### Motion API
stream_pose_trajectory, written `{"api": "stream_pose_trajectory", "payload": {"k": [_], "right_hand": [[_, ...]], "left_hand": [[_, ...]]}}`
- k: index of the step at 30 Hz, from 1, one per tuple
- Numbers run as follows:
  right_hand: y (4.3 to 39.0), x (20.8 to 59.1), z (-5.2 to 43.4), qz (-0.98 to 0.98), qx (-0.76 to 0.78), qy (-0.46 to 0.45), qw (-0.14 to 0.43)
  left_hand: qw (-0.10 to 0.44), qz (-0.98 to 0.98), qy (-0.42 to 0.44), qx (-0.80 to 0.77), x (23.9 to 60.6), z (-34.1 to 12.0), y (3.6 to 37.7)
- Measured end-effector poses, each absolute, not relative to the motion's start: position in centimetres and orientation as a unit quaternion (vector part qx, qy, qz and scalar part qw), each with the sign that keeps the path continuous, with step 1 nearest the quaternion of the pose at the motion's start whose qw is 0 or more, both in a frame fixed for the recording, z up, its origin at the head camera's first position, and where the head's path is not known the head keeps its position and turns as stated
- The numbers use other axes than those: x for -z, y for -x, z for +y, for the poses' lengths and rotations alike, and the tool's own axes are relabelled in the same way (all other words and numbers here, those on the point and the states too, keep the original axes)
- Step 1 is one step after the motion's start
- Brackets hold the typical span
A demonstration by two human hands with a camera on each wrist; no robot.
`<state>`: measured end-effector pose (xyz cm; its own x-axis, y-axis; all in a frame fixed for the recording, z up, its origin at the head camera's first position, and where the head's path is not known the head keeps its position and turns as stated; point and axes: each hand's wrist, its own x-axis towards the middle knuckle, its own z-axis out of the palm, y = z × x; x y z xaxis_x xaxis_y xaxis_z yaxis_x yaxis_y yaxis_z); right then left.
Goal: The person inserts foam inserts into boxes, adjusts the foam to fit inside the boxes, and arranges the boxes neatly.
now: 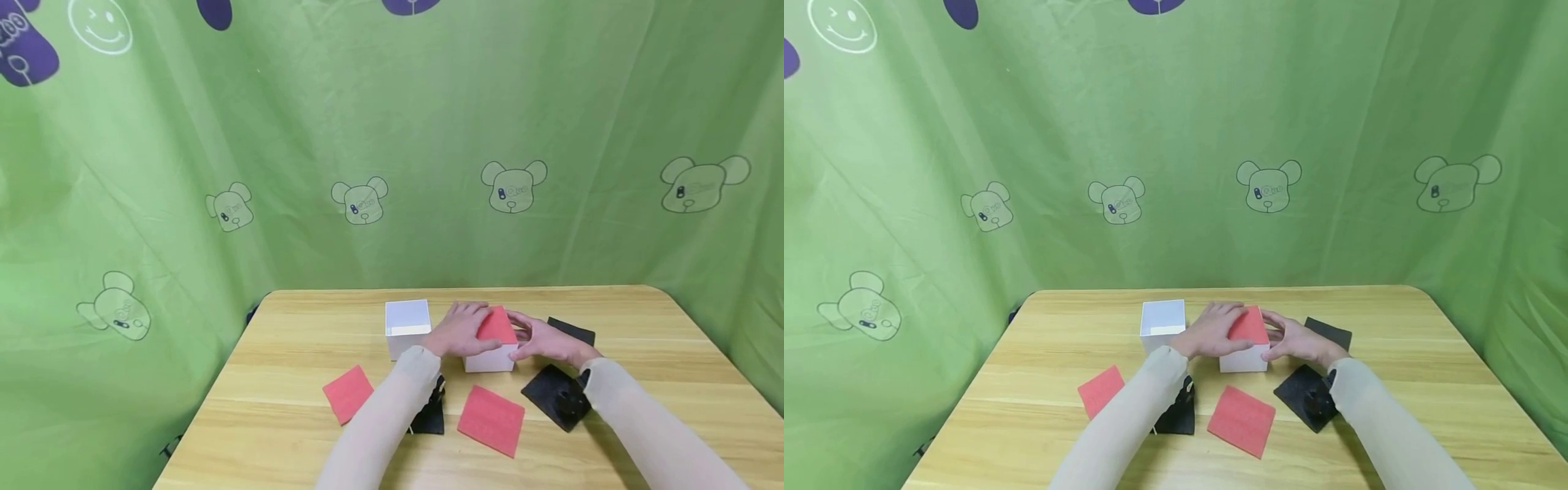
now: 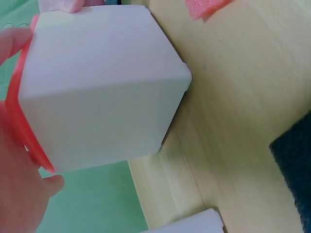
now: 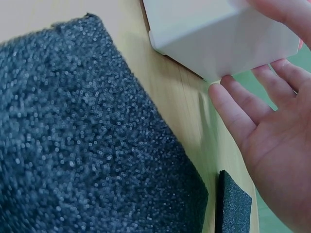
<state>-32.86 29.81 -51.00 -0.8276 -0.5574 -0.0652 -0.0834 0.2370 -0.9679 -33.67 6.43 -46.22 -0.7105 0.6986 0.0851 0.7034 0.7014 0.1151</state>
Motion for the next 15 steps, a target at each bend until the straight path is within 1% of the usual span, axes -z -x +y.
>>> {"api": "stream_pose_trajectory", "payload": {"k": [6, 15], "right_hand": [[32.96, 51.0, 29.85, 0.758, 0.582, 0.211, 0.205], [33.0, 51.28, 29.81, 0.753, 0.588, 0.212, 0.205]], "left_hand": [[0.029, -0.922, 0.381, 0.061, 46.23, 6.54, 33.7], [0.02, -0.922, 0.383, 0.049, 46.38, 6.9, 33.48]]}}
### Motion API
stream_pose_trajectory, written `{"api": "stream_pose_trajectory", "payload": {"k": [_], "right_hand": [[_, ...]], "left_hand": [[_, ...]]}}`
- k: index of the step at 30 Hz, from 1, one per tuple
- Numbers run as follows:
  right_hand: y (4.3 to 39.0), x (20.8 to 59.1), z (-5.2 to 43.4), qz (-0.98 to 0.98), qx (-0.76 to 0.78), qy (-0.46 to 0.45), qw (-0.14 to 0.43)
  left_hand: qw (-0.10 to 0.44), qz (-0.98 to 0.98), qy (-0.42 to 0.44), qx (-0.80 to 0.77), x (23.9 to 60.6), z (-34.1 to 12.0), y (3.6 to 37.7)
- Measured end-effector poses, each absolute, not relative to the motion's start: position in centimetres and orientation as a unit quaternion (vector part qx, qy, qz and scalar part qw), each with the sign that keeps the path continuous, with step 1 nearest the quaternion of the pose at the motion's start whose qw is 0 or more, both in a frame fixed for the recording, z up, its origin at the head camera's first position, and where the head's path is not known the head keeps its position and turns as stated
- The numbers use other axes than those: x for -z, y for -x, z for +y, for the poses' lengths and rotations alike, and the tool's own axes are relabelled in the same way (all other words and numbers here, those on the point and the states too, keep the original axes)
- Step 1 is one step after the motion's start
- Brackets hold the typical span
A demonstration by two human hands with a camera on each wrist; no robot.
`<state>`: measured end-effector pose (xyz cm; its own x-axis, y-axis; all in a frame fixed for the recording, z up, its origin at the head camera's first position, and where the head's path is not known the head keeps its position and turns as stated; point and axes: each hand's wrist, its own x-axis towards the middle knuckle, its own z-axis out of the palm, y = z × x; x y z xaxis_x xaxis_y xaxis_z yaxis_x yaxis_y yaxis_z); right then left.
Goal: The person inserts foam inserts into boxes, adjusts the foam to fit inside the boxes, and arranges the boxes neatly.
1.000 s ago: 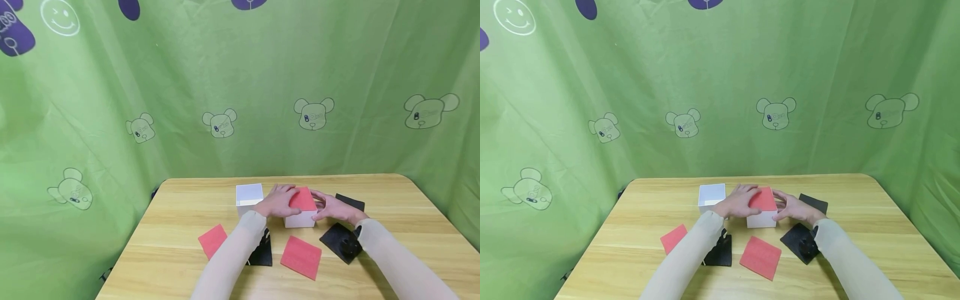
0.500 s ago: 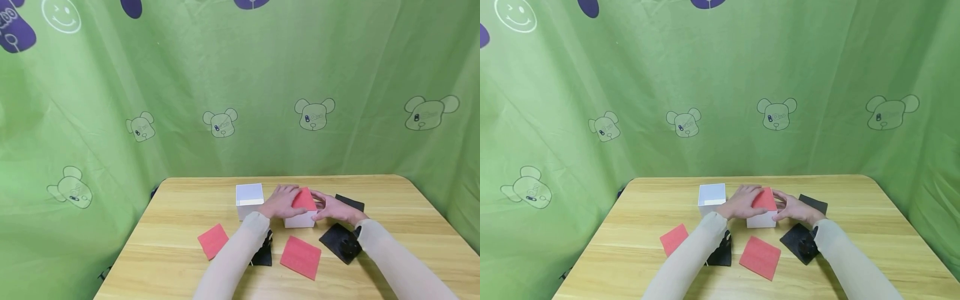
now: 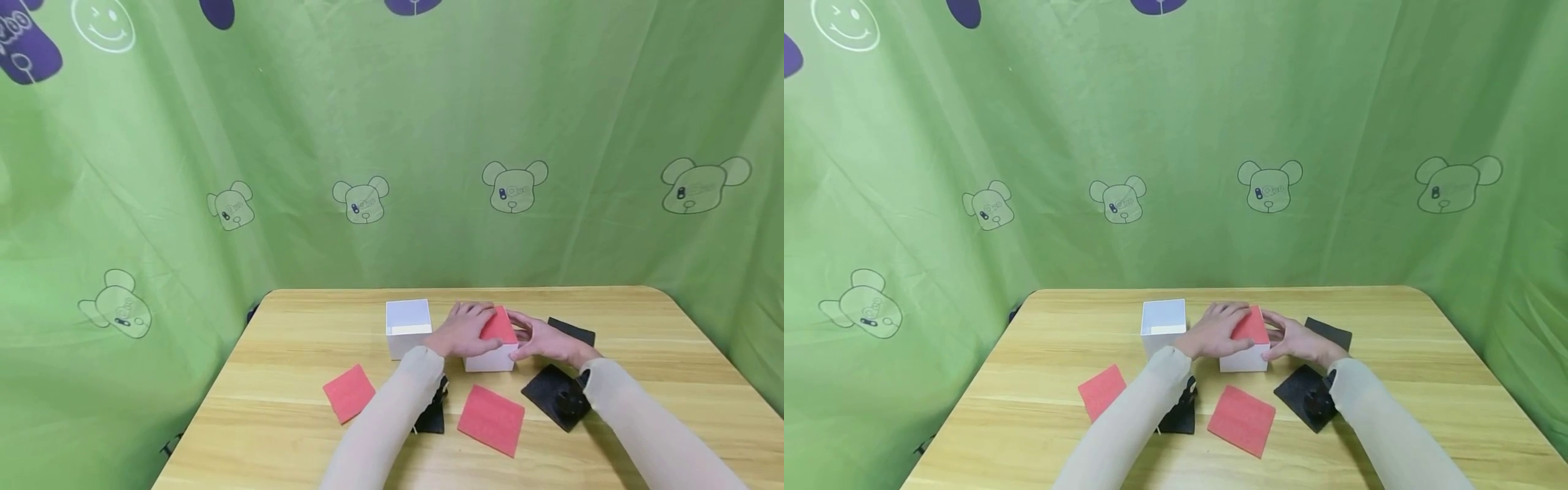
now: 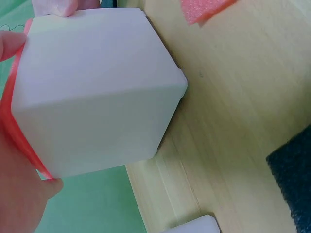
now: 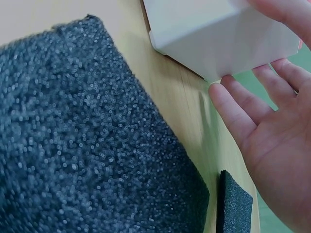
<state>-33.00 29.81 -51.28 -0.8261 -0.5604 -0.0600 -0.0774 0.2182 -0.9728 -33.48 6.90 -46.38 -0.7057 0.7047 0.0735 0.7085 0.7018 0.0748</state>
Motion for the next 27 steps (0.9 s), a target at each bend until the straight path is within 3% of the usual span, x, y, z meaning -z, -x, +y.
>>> {"api": "stream_pose_trajectory", "payload": {"k": [11, 27], "right_hand": [[33.1, 51.3, 29.96, 0.759, 0.579, 0.212, 0.208], [33.04, 51.26, 29.9, 0.763, 0.577, 0.208, 0.203]], "left_hand": [[0.036, -0.917, 0.394, 0.048, 47.22, 6.83, 33.61], [0.017, -0.919, 0.393, 0.031, 47.15, 6.98, 33.65]]}}
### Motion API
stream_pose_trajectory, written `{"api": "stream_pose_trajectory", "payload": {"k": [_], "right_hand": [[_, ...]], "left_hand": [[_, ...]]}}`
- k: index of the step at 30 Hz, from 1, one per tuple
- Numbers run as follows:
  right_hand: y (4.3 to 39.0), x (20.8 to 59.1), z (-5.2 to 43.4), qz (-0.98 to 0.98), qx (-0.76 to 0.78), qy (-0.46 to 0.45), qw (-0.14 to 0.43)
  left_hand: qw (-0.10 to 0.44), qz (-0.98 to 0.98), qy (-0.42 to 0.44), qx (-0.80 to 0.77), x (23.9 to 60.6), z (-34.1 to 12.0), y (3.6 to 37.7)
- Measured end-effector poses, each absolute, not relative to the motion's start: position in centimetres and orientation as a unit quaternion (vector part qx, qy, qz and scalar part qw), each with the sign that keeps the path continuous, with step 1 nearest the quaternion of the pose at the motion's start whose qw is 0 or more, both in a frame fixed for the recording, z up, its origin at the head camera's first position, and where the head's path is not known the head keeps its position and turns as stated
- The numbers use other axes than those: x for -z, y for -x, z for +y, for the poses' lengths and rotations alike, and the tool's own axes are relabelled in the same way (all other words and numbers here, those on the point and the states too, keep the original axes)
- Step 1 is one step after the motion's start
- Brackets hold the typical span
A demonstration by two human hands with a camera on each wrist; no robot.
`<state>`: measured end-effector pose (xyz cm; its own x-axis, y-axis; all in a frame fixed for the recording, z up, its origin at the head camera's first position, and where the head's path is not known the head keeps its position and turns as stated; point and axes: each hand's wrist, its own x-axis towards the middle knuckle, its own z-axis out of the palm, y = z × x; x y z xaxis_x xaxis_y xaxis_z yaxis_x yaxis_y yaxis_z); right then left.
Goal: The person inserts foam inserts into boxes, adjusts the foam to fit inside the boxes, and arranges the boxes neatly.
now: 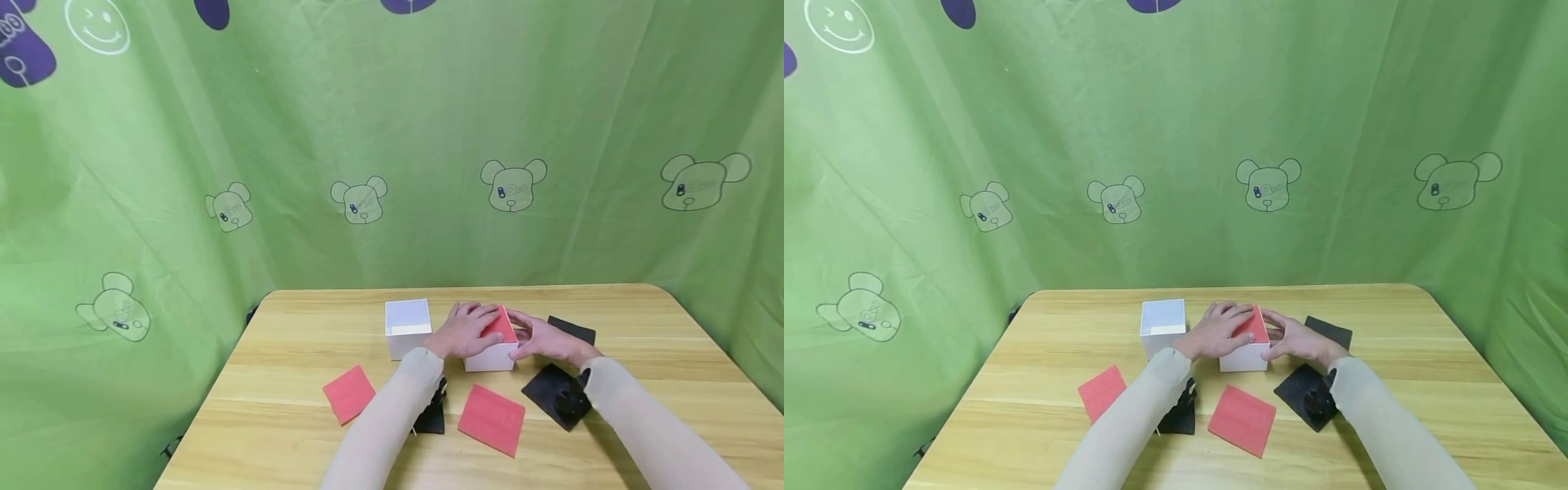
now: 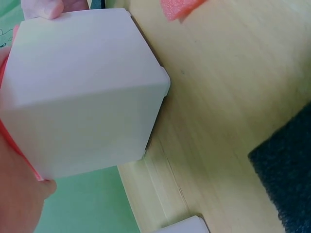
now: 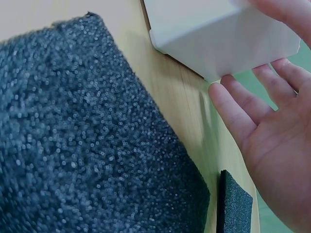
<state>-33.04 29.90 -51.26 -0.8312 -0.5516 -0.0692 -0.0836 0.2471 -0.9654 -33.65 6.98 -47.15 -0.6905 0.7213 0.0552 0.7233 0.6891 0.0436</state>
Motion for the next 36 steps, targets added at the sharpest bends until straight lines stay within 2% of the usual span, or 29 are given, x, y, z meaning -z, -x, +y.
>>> {"api": "stream_pose_trajectory", "payload": {"k": [26, 36], "right_hand": [[33.0, 51.2, 29.8, 0.762, 0.58, 0.206, 0.202], [32.9, 51.1, 29.7, 0.764, 0.576, 0.209, 0.204]], "left_hand": [[-0.007, -0.921, 0.385, 0.054, 46.8, 7.0, 33.7], [0.007, -0.922, 0.375, 0.091, 46.2, 5.5, 33.7]]}}
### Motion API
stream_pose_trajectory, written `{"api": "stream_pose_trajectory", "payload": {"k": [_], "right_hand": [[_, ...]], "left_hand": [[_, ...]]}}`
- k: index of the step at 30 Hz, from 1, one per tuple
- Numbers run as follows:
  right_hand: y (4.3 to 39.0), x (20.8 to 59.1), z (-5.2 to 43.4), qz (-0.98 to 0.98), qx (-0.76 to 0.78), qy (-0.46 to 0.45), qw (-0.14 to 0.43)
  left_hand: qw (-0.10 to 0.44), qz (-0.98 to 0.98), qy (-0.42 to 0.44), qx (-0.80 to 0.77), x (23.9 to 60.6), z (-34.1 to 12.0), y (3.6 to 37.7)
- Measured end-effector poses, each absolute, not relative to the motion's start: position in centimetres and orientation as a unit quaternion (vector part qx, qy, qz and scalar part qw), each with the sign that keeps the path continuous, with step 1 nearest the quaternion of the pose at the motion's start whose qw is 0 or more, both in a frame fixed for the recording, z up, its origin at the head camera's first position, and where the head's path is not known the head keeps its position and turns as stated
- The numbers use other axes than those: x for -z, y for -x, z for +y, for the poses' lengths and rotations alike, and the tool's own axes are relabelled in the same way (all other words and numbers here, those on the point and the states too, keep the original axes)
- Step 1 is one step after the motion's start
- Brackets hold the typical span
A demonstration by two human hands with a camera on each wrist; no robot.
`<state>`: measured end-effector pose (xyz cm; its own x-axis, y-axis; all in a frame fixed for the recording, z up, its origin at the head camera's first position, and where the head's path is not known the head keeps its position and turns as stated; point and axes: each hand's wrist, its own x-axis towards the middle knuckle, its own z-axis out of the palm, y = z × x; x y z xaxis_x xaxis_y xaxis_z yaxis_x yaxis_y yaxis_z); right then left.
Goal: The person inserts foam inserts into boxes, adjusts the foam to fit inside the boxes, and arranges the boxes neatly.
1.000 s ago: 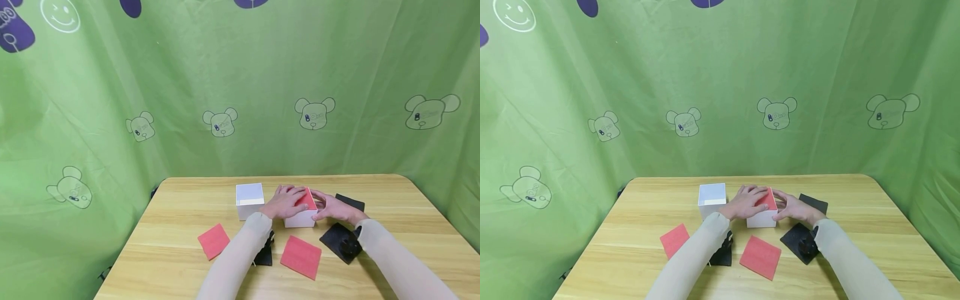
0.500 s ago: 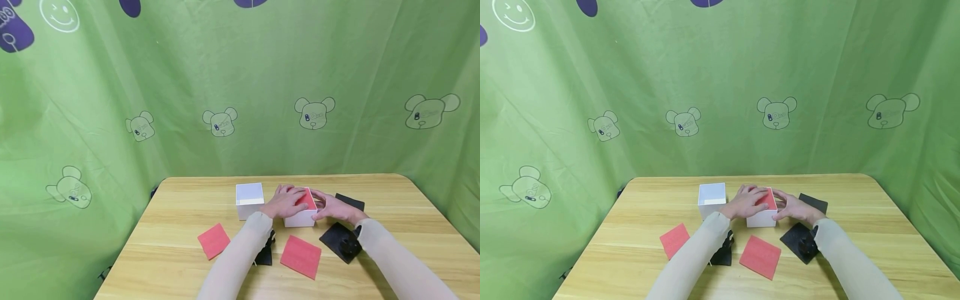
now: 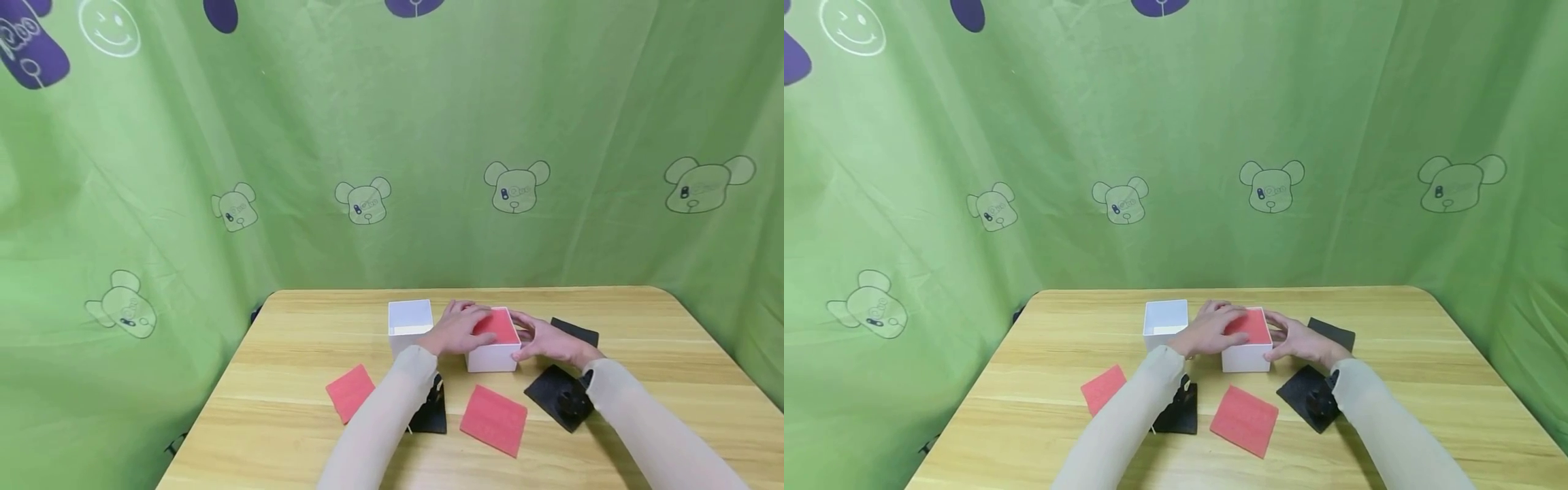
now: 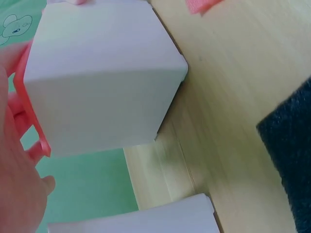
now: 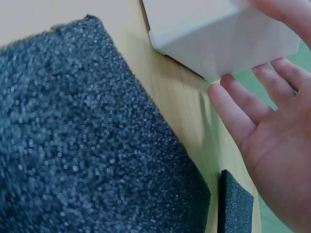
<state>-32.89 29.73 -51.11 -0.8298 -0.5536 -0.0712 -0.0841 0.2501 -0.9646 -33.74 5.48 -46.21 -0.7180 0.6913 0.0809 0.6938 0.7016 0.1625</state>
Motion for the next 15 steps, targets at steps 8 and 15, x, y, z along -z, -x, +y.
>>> {"api": "stream_pose_trajectory", "payload": {"k": [8, 15], "right_hand": [[32.56, 50.94, 29.48, 0.765, 0.577, 0.195, 0.208], [32.75, 51.01, 29.67, 0.762, 0.58, 0.2, 0.207]], "left_hand": [[0.006, -0.921, 0.375, 0.105, 46.4, 5.12, 33.7], [0.007, -0.923, 0.372, 0.094, 46.27, 5.39, 33.71]]}}
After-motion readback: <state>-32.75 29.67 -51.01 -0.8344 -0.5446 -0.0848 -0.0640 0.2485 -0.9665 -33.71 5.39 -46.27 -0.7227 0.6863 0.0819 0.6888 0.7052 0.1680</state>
